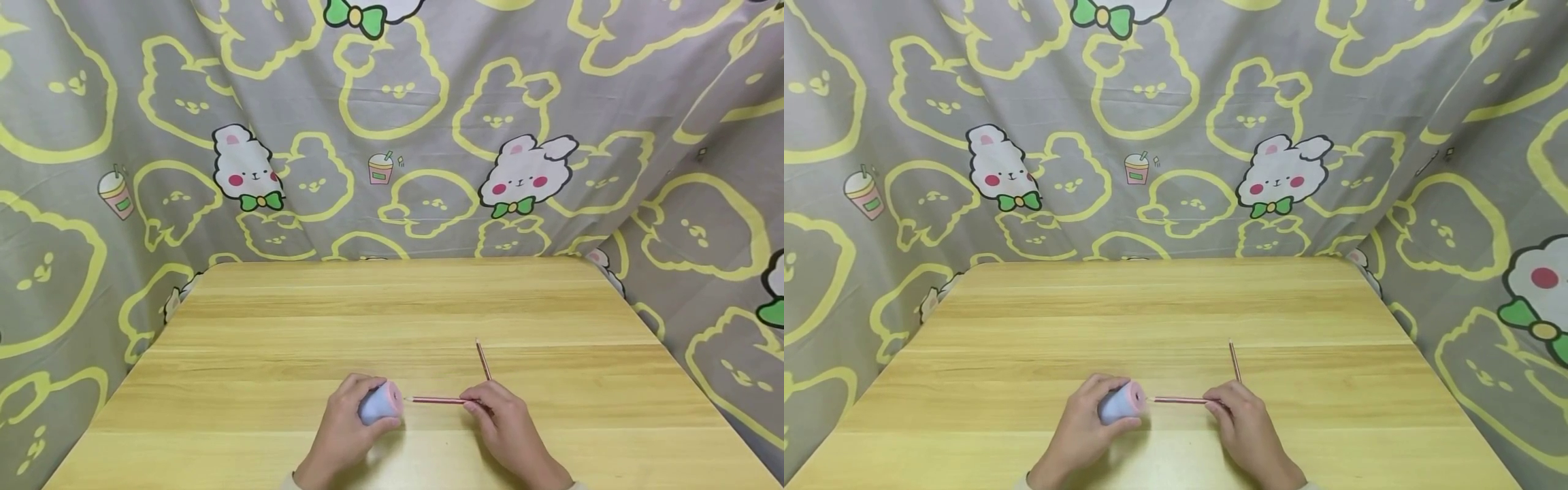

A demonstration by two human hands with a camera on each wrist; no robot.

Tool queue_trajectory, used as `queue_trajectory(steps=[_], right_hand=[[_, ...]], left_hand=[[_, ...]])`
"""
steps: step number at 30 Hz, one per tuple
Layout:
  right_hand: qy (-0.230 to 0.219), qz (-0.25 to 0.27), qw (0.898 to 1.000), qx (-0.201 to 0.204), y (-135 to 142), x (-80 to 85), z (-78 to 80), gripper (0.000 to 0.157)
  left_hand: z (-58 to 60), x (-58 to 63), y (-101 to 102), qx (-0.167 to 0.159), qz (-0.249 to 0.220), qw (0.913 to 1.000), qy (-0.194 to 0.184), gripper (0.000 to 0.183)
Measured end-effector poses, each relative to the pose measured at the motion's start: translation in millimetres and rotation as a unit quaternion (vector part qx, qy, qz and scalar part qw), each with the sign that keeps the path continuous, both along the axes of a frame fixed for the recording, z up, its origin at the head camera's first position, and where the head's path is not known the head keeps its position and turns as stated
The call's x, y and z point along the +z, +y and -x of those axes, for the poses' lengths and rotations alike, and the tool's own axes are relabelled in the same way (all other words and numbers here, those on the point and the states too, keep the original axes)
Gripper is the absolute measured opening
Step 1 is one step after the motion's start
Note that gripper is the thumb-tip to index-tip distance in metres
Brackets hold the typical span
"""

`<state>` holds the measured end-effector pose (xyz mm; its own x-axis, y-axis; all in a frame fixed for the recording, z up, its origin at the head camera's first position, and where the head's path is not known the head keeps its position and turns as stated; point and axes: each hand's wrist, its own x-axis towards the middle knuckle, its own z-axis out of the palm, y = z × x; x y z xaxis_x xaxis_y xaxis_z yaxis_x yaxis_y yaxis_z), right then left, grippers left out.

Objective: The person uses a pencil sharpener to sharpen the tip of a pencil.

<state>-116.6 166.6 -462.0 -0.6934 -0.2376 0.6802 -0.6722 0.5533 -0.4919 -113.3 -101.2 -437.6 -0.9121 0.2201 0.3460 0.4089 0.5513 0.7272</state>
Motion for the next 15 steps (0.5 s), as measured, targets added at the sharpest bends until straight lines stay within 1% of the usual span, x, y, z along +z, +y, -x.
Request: queue_trajectory(steps=[7,10,13,15], right_hand=[[0.019,0.007,1.000,0.020,-4.5,-1.8,-0.5,0.028],[0.021,0.007,0.999,0.028,-7.4,-2.3,-1.1,0.028],[0.019,0.007,0.999,0.040,-9.8,-2.9,-2.3,0.025],[0.019,0.005,0.999,0.049,-10.3,-3.5,-2.9,0.020]], left_hand=[[0.5,1.0,2.5,-0.014,0.010,0.9997,0.015,0.052],[0.5,0.7,3.2,-0.019,0.014,0.9996,0.015,0.051],[-0.7,-0.6,3.3,-0.024,0.014,0.9996,0.010,0.050],[-1.9,-1.6,3.0,-0.026,0.011,0.9996,0.007,0.049]])
